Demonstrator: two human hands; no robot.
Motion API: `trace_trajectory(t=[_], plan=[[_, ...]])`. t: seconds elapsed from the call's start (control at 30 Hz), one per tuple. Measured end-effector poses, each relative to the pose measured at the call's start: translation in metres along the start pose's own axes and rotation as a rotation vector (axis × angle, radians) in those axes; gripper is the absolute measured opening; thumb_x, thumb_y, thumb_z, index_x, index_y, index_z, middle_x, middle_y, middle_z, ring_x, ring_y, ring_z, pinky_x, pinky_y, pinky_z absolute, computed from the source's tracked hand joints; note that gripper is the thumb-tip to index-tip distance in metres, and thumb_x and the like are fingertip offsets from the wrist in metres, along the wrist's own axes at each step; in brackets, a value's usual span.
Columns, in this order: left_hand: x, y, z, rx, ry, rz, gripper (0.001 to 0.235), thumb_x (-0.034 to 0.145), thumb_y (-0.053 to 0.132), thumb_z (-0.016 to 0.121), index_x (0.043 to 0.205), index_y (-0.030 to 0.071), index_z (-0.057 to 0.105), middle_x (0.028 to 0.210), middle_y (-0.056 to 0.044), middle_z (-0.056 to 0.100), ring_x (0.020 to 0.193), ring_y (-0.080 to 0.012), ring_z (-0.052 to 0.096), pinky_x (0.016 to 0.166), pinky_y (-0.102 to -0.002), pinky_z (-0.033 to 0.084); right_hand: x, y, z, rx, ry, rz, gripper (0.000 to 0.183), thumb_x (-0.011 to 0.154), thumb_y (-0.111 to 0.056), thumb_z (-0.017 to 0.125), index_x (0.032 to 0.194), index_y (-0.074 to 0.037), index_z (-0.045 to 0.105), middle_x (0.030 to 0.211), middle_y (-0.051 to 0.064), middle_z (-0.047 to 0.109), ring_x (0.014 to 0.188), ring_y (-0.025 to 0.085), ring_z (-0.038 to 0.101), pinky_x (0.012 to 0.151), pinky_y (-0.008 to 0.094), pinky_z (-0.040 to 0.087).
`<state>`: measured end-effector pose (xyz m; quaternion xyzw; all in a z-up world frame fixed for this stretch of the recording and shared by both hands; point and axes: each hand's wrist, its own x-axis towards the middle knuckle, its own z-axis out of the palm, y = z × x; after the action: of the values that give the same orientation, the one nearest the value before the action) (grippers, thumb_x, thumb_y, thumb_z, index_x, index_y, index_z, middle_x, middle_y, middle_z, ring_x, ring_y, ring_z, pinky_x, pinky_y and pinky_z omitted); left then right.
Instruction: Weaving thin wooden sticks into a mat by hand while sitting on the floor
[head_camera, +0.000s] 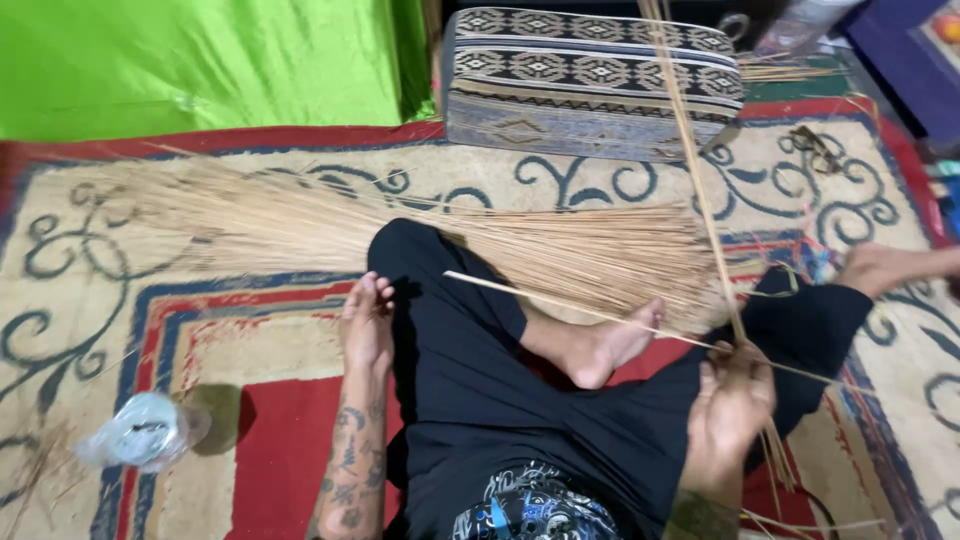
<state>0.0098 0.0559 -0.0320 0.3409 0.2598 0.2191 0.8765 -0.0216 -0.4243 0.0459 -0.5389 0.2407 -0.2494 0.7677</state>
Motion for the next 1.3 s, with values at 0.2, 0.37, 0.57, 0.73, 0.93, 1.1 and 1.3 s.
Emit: trace_trajectory(t=[0.2,0.37,0.57,0.73,0.93,1.1,1.3], plan=[[-0.117,0.023,0.088,0.955,-0.253,0.807,0.025,0.099,0.009,0.071,0.124,0.008,0.067,0.121,-0.010,0.067,0.110,-0.0210,0.060,0.095,-0.030,0.046,-0.034,0.027,0.052,-0.026,-0.186,-0.128,0.027,0.101,-0.026,0.065,0.114,-0.004,0.066,0.111,0.012,0.074,0.090,0.011,0.068,0.077,0.021,0.056],[-0.141,-0.003,0.103,1.029,-1.319,0.156,0.036,0.097,0.018,0.055,0.132,0.008,0.063,0.111,-0.010,0.071,0.101,-0.0218,0.064,0.091,-0.035,0.050,-0.033,-0.004,0.068,0.004,-0.188,-0.216,0.024,0.103,-0.026,0.062,0.109,-0.003,0.067,0.096,0.008,0.071,0.090,0.011,0.066,0.084,0.023,0.054],[-0.168,-0.061,0.103,0.595,-1.222,-0.276,0.037,0.107,0.029,0.047,0.128,0.003,0.064,0.077,-0.006,0.063,0.066,-0.0124,0.057,0.067,-0.025,0.049,-0.073,-0.027,0.100,-0.148,-0.405,-0.266,0.032,0.104,-0.037,0.056,0.112,-0.008,0.064,0.096,0.008,0.074,0.092,0.012,0.067,0.093,0.027,0.048],[-0.164,-0.055,0.137,0.472,-1.148,-0.173,0.030,0.108,0.014,0.046,0.127,0.004,0.067,0.084,-0.004,0.071,0.073,-0.0086,0.060,0.076,-0.026,0.050,-0.101,0.018,0.102,-0.185,-0.680,-0.129,0.034,0.105,-0.026,0.056,0.129,-0.005,0.065,0.085,0.011,0.077,0.072,0.010,0.068,0.049,0.019,0.056],[-0.072,-0.083,0.130,1.012,-1.175,0.237,0.029,0.098,0.024,0.069,0.125,0.014,0.073,0.113,-0.014,0.074,0.112,-0.0372,0.067,0.098,-0.047,0.052,-0.029,-0.053,0.063,-0.289,-0.053,-0.435,0.031,0.108,-0.017,0.053,0.135,-0.011,0.067,0.058,-0.002,0.055,0.048,0.004,0.051,0.046,0.015,0.045],[0.036,-0.138,0.111,1.836,-1.001,0.657,0.043,0.083,0.020,0.069,0.123,0.007,0.061,0.115,-0.017,0.067,0.113,-0.0393,0.063,0.094,-0.051,0.053,0.022,-0.045,-0.012,-1.128,-0.016,-0.739,0.028,0.095,-0.017,0.066,0.120,-0.014,0.078,0.095,0.012,0.066,0.094,0.030,0.067,0.089,0.041,0.054],[0.070,-0.171,0.122,2.051,-0.972,0.577,0.056,0.089,0.026,0.073,0.139,0.012,0.051,0.132,-0.013,0.059,0.127,-0.0348,0.056,0.104,-0.056,0.047,0.038,0.041,-0.056,-1.217,0.059,-0.665,0.029,0.090,-0.019,0.071,0.116,-0.028,0.077,0.090,0.001,0.064,0.088,0.027,0.070,0.083,0.038,0.058]])
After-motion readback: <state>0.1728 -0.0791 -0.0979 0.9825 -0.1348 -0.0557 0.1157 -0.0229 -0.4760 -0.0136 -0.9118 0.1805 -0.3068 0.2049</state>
